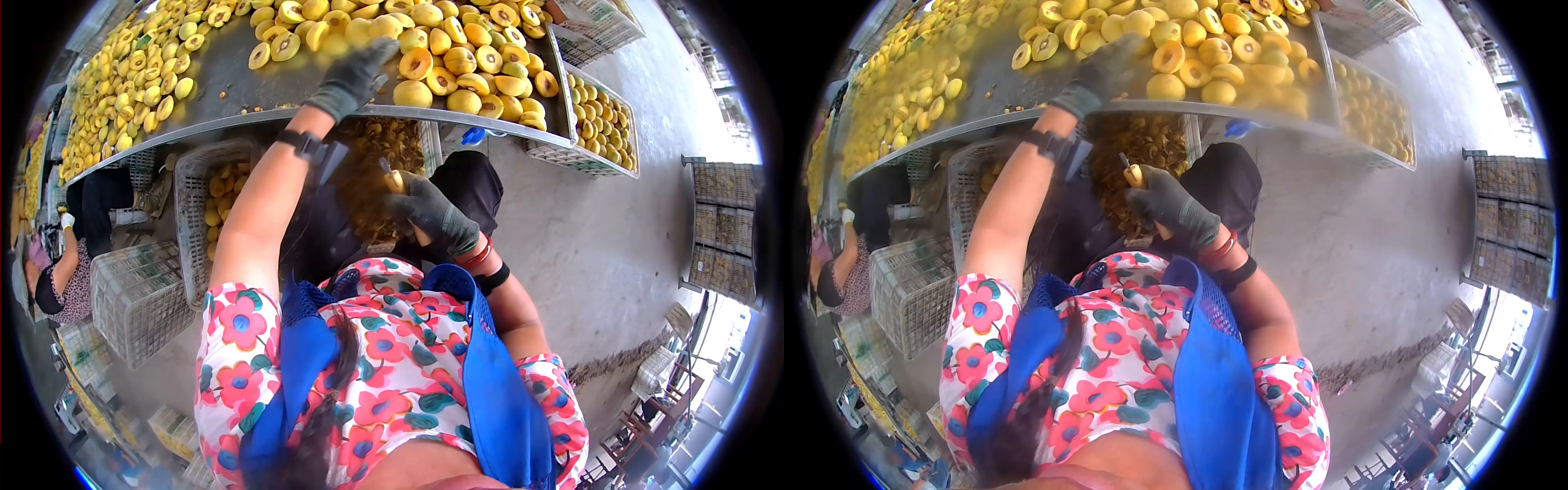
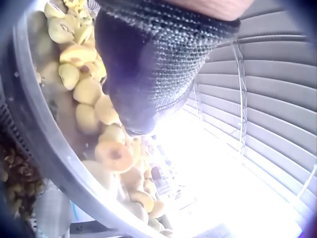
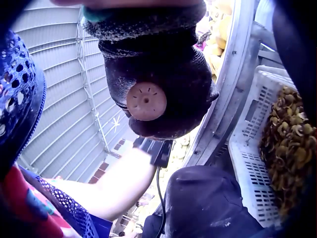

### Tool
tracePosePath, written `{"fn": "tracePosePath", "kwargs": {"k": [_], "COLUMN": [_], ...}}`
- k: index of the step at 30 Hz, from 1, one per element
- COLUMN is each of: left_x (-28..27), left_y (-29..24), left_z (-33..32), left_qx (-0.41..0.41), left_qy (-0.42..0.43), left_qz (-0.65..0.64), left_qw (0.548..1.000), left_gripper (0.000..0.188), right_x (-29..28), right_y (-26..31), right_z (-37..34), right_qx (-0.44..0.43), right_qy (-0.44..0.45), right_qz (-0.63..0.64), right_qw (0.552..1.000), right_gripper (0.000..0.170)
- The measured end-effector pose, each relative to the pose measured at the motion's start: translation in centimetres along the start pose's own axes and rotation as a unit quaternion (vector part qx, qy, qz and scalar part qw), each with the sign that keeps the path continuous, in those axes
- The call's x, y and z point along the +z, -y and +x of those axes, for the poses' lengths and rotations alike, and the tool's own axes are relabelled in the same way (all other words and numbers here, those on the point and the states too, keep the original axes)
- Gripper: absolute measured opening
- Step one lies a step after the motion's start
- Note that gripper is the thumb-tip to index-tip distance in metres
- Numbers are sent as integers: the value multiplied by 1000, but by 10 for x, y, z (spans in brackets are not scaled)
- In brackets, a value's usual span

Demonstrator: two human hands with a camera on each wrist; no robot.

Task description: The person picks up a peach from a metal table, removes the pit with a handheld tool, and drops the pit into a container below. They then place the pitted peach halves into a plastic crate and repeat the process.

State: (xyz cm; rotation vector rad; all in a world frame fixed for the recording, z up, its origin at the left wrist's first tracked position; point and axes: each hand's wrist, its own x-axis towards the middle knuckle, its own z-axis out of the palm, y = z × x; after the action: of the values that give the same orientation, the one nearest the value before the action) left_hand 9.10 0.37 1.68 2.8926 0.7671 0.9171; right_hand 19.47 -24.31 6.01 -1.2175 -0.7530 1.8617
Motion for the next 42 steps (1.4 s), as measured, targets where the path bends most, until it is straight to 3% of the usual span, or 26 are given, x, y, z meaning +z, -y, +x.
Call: {"fn": "tracePosePath", "kwargs": {"k": [2,4,6,12,13,16,20,24,26,28,30,34,36,39,42], "left_x": [25,52,52,43,30,33,60,75,78,67,38,-45,-58,-80,-82], "left_y": [-10,-6,-10,13,8,26,26,22,28,23,2,-59,-72,-92,-105], "left_z": [39,52,69,61,58,33,-1,-6,-13,-19,-37,-54,-68,-79,-86], "left_qx": [-49,40,10,-17,-67,-112,-107,-222,-249,-237,-183,-262,-230,-245,-217], "left_qy": [160,100,258,268,287,297,127,141,102,29,1,-3,-43,-38,-79], "left_qz": [19,70,112,125,80,3,-80,-104,-214,-300,-294,-460,-480,-457,-399], "left_qw": [986,992,960,955,952,948,983,959,939,923,938,848,846,854,887], "left_gripper": [54,50,50,50,45,40,43,53,49,46,43,42,40,39,38], "right_x": [-4,-9,-14,-19,-18,-13,-6,-10,-19,-18,-13,-4,3,6,7], "right_y": [5,4,-6,-10,-9,-6,-9,-18,-29,-24,-10,5,8,4,-5], "right_z": [-6,-8,-5,1,2,8,16,21,28,28,24,30,29,30,29], "right_qx": [9,3,-17,-26,-23,-28,-40,-64,-124,-192,-266,-350,-374,-409,-346], "right_qy": [1,2,1,-13,-10,-4,-21,-44,-75,-137,-225,-272,-266,-245,-243], "right_qz": [-3,15,56,34,36,29,2,-38,-98,-201,-344,-408,-403,-408,-401], "right_qw": [1000,1000,998,999,999,999,999,996,985,951,872,798,792,779,813], "right_gripper": [8,7,6,6,6,6,7,12,15,19,23,23,25,25,26]}}
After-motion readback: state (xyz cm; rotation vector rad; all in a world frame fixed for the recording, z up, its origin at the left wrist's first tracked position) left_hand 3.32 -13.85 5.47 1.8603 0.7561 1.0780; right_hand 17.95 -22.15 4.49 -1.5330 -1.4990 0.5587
